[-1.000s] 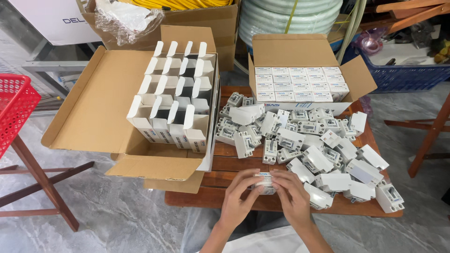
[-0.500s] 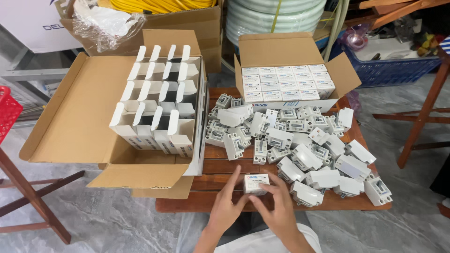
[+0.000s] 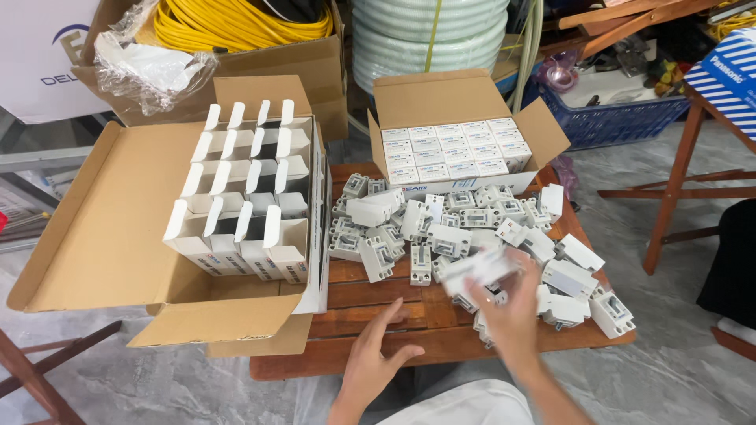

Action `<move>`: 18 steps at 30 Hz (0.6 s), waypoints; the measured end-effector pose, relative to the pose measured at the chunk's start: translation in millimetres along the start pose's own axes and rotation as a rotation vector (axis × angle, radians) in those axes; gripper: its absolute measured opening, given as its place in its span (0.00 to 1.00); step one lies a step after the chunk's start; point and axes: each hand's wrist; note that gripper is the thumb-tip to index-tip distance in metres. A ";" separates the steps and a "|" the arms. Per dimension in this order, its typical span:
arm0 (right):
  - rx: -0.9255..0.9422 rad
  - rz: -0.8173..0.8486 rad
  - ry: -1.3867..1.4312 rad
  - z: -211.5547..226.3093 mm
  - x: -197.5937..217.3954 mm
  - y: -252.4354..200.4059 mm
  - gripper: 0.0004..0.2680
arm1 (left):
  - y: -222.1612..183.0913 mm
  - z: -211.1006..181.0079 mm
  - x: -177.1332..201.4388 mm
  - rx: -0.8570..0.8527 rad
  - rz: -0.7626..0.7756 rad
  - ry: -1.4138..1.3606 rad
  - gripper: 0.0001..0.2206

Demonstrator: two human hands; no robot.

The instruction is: The person picks up circuit breakers one at a time and places them into individual cardboard compartments within a larger box, then places a white manual on top of the packed items.

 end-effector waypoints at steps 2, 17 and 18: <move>0.084 -0.059 0.004 22.2 13.8 71.9 0.28 | 0.9 4.4 -4.8 -0.028 -0.020 -0.020 0.40; 0.462 0.056 -0.630 -56.9 62.3 285.1 0.21 | 8.5 34.8 -19.9 -0.158 -0.030 0.061 0.27; 0.533 0.042 -0.673 -64.0 65.7 290.2 0.21 | 9.9 40.4 -23.0 -0.203 -0.074 0.050 0.28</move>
Point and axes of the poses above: each hand's wrist, its own y-axis towards the middle knuckle, its own x-axis out of the back of the hand, z = x × y, and after that the axes turned 13 degrees about y, right-handed
